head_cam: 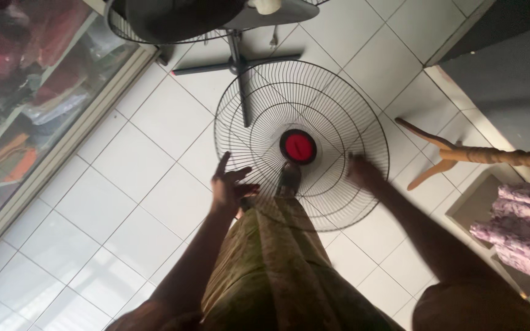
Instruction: The person wipes the front grill, motor housing, and blades of a standing fan using a cloth. They rotate the fan head to reach different areas and later wipe the rear grill. The person wears green slides and a patterned dress.
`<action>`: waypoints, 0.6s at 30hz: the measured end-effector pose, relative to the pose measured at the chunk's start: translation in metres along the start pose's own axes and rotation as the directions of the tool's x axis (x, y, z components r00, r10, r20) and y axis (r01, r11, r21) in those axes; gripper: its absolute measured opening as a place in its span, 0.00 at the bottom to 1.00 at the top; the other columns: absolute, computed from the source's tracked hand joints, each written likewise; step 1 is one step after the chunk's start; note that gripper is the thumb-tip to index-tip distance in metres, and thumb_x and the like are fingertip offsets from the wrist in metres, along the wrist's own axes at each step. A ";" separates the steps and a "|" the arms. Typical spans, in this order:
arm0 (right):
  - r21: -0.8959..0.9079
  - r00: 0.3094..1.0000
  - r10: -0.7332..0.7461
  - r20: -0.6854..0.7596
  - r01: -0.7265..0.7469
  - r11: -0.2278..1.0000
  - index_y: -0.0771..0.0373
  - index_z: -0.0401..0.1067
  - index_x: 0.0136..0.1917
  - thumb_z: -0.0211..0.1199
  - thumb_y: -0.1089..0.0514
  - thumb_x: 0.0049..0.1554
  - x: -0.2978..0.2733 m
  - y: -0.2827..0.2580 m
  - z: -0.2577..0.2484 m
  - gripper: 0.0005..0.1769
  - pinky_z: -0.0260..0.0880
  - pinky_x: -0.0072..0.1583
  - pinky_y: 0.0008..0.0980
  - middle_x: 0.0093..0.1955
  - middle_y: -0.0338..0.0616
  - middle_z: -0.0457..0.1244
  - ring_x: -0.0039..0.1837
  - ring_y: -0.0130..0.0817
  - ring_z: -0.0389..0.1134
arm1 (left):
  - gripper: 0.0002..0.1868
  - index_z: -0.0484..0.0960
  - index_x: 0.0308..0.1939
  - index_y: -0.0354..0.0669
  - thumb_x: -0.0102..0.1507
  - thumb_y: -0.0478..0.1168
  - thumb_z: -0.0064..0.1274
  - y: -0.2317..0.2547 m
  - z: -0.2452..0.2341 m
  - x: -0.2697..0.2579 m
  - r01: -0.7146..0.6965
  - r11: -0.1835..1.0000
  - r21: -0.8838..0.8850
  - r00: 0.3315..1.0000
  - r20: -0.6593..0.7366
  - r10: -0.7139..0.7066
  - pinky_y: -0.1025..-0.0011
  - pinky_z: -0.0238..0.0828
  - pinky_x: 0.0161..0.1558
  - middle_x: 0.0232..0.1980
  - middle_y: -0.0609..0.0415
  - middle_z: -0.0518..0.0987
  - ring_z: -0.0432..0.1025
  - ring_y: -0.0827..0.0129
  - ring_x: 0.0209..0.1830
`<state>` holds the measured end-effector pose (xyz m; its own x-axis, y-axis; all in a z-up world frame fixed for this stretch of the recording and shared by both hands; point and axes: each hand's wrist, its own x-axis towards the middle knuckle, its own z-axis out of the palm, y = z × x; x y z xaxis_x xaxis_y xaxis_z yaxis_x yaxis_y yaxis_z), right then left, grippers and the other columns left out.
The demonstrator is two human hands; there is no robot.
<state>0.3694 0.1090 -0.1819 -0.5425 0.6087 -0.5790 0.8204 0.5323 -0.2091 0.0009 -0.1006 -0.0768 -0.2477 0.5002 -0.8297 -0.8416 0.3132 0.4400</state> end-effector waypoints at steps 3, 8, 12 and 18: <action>0.358 0.954 -0.266 0.139 0.202 0.911 0.63 0.77 0.45 0.66 0.59 0.52 -0.013 -0.102 0.024 0.08 0.73 0.51 0.39 0.43 0.50 0.70 0.45 0.37 0.72 | 0.44 0.52 0.80 0.57 0.59 0.30 0.43 -0.016 0.012 0.016 -0.028 0.999 0.018 0.999 -0.024 0.029 0.58 0.81 0.32 0.62 0.28 0.77 0.77 0.48 0.24; 0.839 0.923 -0.348 0.167 0.052 0.541 0.61 0.77 0.52 0.68 0.69 0.43 0.004 -0.216 -0.067 0.21 0.76 0.51 0.33 0.47 0.49 0.72 0.47 0.33 0.74 | 0.38 0.54 0.83 0.53 0.69 0.40 0.47 -0.012 0.023 0.031 -0.072 0.997 0.009 0.988 0.137 0.070 0.65 0.82 0.36 0.63 0.32 0.76 0.82 0.60 0.36; 0.669 0.861 -0.264 -0.434 0.505 0.545 0.60 0.71 0.61 0.69 0.65 0.52 0.022 -0.242 -0.097 0.22 0.76 0.56 0.35 0.58 0.47 0.68 0.57 0.37 0.72 | 0.37 0.52 0.82 0.48 0.70 0.41 0.48 -0.002 0.038 0.009 -0.126 0.989 0.079 0.968 0.226 0.106 0.60 0.81 0.32 0.60 0.26 0.73 0.79 0.54 0.31; 0.196 0.868 -0.157 -0.471 0.276 0.941 0.64 0.71 0.60 0.64 0.71 0.49 0.112 -0.125 -0.072 0.25 0.71 0.47 0.40 0.53 0.54 0.65 0.48 0.45 0.68 | 0.46 0.50 0.80 0.49 0.57 0.31 0.46 0.023 0.026 -0.020 -0.169 0.972 0.165 0.966 0.223 0.130 0.61 0.83 0.33 0.63 0.27 0.76 0.81 0.49 0.31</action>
<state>0.1929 0.1526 -0.1641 -0.6847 0.7221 -0.0985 0.6575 0.5536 -0.5111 -0.0009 -0.0829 -0.0412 -0.2420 0.7039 -0.6678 -0.6968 0.3529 0.6244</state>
